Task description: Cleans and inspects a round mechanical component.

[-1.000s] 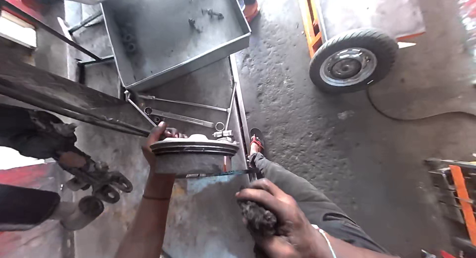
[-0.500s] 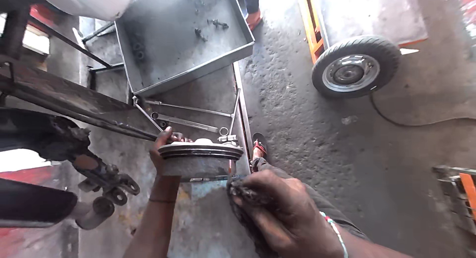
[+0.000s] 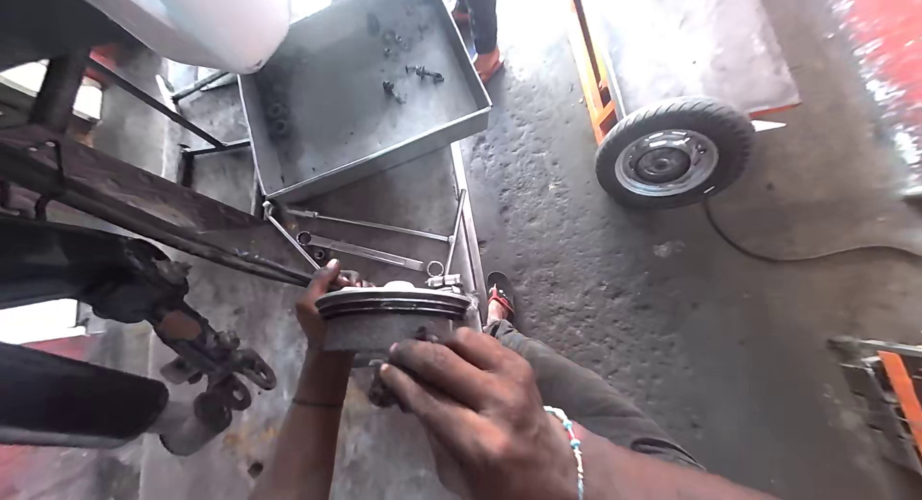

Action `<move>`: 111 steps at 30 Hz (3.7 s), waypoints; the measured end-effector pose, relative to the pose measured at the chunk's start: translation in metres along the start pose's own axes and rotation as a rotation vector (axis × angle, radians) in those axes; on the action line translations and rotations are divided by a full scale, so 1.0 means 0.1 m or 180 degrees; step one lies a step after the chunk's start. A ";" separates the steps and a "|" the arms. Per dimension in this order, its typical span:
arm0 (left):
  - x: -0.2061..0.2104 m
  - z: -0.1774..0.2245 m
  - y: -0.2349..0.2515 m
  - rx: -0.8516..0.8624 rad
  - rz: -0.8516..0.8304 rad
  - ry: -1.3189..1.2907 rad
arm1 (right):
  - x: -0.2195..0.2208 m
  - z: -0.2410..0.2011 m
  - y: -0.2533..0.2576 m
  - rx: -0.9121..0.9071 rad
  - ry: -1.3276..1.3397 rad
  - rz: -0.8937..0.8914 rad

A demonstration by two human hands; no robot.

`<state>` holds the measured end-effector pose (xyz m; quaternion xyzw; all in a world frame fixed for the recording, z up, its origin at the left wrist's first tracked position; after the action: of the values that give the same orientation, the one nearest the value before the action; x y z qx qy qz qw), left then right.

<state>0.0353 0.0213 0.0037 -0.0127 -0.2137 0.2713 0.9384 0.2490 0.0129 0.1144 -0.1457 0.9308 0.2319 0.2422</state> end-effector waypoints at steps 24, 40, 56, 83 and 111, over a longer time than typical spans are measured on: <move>0.26 0.18 -0.03 -0.0278 0.0052 -0.0133 | -0.32 0.29 -0.40 0.0431 0.0505 0.0040; 0.28 0.20 -0.07 -0.0280 0.0002 -0.0055 | -0.33 0.21 -0.52 0.0771 0.1042 -0.0108; 0.48 0.26 0.02 -0.0448 0.0801 0.0144 | 0.14 -0.10 -0.83 0.1805 0.1564 -0.3700; 0.11 0.05 0.04 -0.0270 0.0044 -0.0466 | -0.97 0.88 -0.42 0.2012 0.3373 -0.1555; -0.01 -0.06 0.11 -0.0026 0.0081 -0.0441 | -0.27 0.38 -0.24 0.2000 0.2243 -0.1213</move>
<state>0.0318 0.0310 -0.0040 -0.0004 -0.2791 0.2825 0.9178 0.2953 0.0154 0.0903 -0.3023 0.9376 -0.1708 -0.0164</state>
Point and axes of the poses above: each hand's wrist, its own y-axis towards the middle knuckle, its own x-axis out of the palm, z = x × y, the point moved 1 cm from there along y, towards the middle knuckle, and after that the axes turned 14 degrees about x, right-handed, at the moved point
